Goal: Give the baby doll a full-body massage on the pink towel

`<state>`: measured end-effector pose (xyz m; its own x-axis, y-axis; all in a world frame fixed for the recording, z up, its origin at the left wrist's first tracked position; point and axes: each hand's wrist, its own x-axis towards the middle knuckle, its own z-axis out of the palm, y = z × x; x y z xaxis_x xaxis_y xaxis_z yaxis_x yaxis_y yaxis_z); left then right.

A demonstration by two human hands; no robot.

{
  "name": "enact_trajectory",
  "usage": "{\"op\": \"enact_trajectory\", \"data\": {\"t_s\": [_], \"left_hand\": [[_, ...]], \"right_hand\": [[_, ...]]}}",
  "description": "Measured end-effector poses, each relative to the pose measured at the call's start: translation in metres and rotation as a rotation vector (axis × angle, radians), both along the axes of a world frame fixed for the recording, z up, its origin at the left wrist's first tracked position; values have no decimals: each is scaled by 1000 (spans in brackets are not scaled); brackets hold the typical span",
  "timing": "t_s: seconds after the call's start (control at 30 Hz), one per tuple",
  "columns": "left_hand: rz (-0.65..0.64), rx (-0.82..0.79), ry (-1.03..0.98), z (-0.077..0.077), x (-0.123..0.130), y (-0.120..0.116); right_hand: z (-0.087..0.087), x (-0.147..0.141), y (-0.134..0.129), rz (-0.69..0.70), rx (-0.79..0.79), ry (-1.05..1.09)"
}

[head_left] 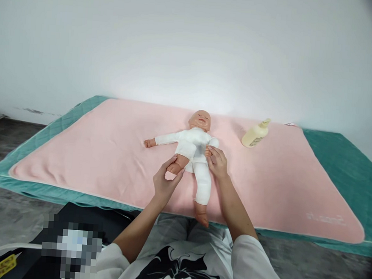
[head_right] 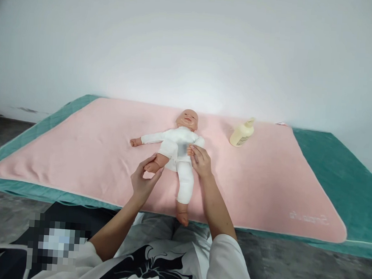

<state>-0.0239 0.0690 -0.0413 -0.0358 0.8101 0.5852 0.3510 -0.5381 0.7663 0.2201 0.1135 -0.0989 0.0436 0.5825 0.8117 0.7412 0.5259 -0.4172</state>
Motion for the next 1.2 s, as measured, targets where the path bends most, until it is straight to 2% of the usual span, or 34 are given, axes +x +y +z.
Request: {"op": "enact_trajectory", "data": {"t_s": [0.1,0.27,0.5,0.63,0.77,0.93,1.2], "left_hand": [[4,-12,11,-2,-7,-4],[-4,16,51,-9,-22,-11],[-8,47,71,-17,-37,-20],[-66,69,24,-31,-46,-32],[-85,101,-12,-51,-59,-48],[-60,136,16,-73,-76,-65],[-14,74,99,-93,-93,-79]], "right_hand": [[-3,5,2,-59,-14,105],[-7,16,6,-150,21,395],[0,23,8,-229,34,670],[2,31,10,-267,54,726],[-6,46,14,-334,8,859],[-21,64,22,-366,16,1048],[-35,77,29,-388,-2,1212]]}}
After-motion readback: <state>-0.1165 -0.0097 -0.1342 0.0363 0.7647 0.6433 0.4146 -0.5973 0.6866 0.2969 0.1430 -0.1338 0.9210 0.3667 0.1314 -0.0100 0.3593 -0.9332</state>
